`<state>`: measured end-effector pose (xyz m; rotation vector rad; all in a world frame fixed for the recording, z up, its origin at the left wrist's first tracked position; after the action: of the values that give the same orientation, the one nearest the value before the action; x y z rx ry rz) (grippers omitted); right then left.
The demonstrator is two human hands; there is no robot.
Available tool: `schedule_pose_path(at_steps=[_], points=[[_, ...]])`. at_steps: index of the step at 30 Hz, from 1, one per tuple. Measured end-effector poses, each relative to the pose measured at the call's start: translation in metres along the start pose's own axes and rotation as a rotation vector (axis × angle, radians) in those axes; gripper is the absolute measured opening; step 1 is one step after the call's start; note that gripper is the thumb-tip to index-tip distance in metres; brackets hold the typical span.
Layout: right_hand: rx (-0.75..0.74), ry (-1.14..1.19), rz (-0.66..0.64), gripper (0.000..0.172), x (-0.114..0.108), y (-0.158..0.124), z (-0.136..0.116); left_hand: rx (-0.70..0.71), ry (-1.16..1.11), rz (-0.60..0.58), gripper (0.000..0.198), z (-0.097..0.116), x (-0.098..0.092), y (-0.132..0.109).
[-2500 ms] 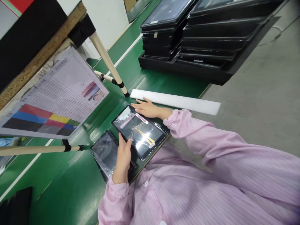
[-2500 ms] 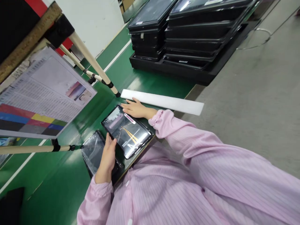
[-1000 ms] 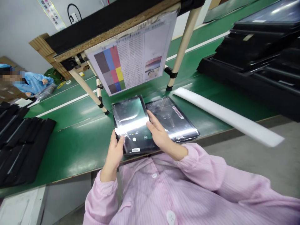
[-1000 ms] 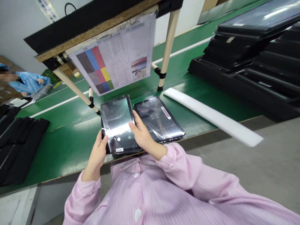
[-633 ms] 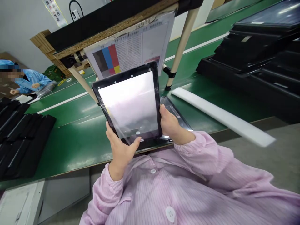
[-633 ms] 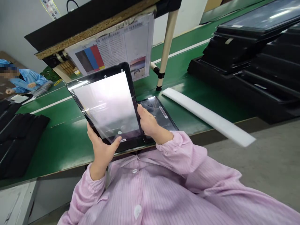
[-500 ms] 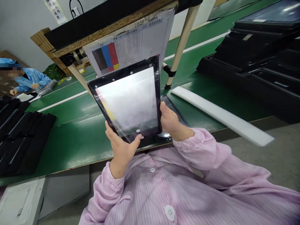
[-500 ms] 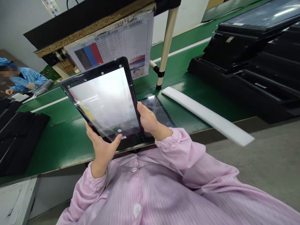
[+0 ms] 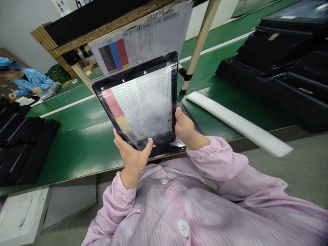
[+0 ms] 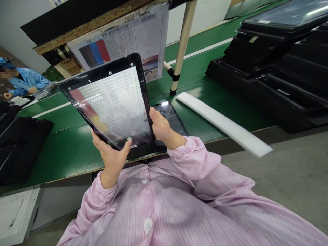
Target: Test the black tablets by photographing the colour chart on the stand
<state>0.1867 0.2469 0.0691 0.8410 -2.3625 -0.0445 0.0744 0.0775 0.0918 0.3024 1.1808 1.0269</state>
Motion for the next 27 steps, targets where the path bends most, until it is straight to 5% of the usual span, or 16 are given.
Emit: schedule_pose_path(at_steps=[16, 22, 27], points=[[-0.003, 0.030, -0.004, 0.070, -0.007, -0.001, 0.007, 0.000, 0.009, 0.029, 0.127, -0.001, 0.002, -0.006], [0.037, 0.021, -0.006, 0.066, 0.001, -0.014, -0.007, -0.282, -0.700, -0.011, 0.055, -0.042, 0.005, 0.003], [0.027, 0.045, -0.053, 0.052, 0.028, -0.021, -0.036, -0.598, -1.182, -0.180, 0.035, -0.054, 0.024, 0.008]])
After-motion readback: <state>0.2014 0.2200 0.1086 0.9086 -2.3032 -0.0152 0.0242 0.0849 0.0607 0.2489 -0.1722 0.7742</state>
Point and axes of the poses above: each hand's wrist, its own y-axis towards the middle knuckle, its own x-axis out of the palm, z = x × y, the point moved 8 cm from there along y, towards the middle knuckle, and after that the axes turned 12 degrees about y, right-handed, at the moved point
